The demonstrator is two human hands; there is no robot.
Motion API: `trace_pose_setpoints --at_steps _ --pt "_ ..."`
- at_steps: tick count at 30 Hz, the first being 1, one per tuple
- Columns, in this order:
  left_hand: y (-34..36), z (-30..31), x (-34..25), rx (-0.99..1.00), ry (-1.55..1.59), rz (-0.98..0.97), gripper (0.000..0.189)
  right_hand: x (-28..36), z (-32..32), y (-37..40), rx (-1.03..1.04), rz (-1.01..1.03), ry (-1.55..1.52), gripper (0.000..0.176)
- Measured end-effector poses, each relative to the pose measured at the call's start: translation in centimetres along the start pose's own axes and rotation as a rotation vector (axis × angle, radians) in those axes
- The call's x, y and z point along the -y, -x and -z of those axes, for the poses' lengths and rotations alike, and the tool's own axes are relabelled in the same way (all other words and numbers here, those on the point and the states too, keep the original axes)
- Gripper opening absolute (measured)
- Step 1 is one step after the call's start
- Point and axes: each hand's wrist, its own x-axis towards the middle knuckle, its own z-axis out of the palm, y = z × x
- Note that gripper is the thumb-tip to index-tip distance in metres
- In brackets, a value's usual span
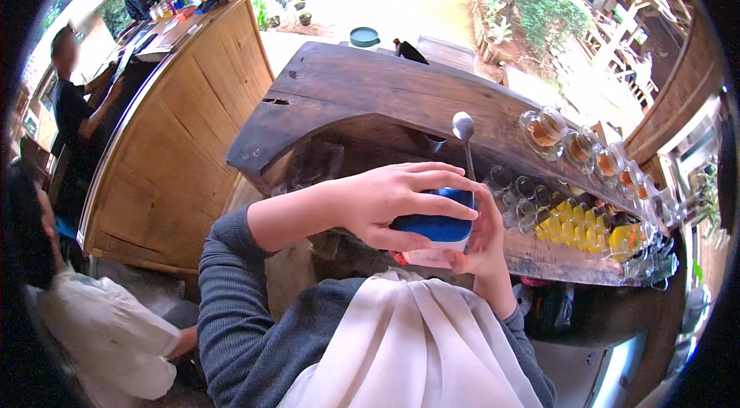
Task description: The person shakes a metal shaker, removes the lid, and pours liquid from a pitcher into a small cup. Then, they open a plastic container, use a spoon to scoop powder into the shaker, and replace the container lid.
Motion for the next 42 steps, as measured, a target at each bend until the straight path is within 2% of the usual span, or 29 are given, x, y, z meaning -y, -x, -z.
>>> trace_pose_setpoints --at_steps 13,16,17,18,20,22,24,26,28,29,30,32,33,36,42 --pt "3.9 1.8 -0.9 -0.167 -0.081 0.063 0.052 -0.7 -3.4 -4.4 0.229 0.053 -0.102 0.091" --pt "5.2 4.0 -2.0 -0.183 -0.242 0.111 0.051 -1.0 -5.2 -6.2 0.270 0.094 -0.222 0.091" --pt "5.8 4.6 -2.3 -0.245 -0.258 0.134 0.052 -0.5 -5.8 -7.3 0.320 0.076 -0.214 0.091" --pt "6.5 5.1 -2.4 -0.319 -0.295 0.154 0.058 -0.2 -6.4 -8.3 0.368 0.057 -0.206 0.090" --pt "8.2 5.7 -2.9 -0.482 -0.330 0.291 0.067 -0.7 -7.8 -10.0 0.325 0.125 -0.139 0.091" --pt "10.0 6.6 -3.5 -0.499 -0.461 0.344 0.073 -1.4 -9.2 -11.9 0.317 0.174 -0.109 0.089" --pt "11.6 6.5 -4.0 -0.804 -0.343 0.614 0.073 -1.5 -11.1 -13.7 0.335 0.176 -0.105 0.088" --pt "13.9 6.2 -3.0 -0.859 -0.390 0.671 0.070 -2.0 -13.2 -15.4 0.354 0.176 -0.103 0.086" --pt "16.0 5.8 -2.2 -1.134 -0.076 0.685 0.064 -3.2 -15.5 -17.0 0.387 0.170 -0.115 0.082" --pt "17.0 5.8 -2.1 -1.160 0.102 0.692 0.055 -3.4 -16.5 -17.5 0.393 0.145 -0.038 0.083" --pt "17.6 6.0 -2.4 -1.172 0.088 0.698 0.055 -4.2 -17.5 -18.0 0.410 0.147 -0.047 0.083" --pt "18.7 6.5 -2.8 -1.266 0.285 0.667 0.050 -6.3 -19.5 -18.9 0.437 0.107 -0.011 0.085" --pt "19.8 6.4 -2.6 -1.277 0.286 0.683 0.043 -6.9 -20.6 -18.9 0.435 0.097 -0.017 0.089" --pt "22.4 6.2 -1.7 -1.303 0.167 0.671 0.046 -9.3 -22.7 -19.5 0.444 0.155 0.066 0.091" --pt "25.9 5.5 0.6 -1.353 0.200 0.670 0.042 -10.3 -24.3 -19.2 0.431 0.137 0.130 0.097"
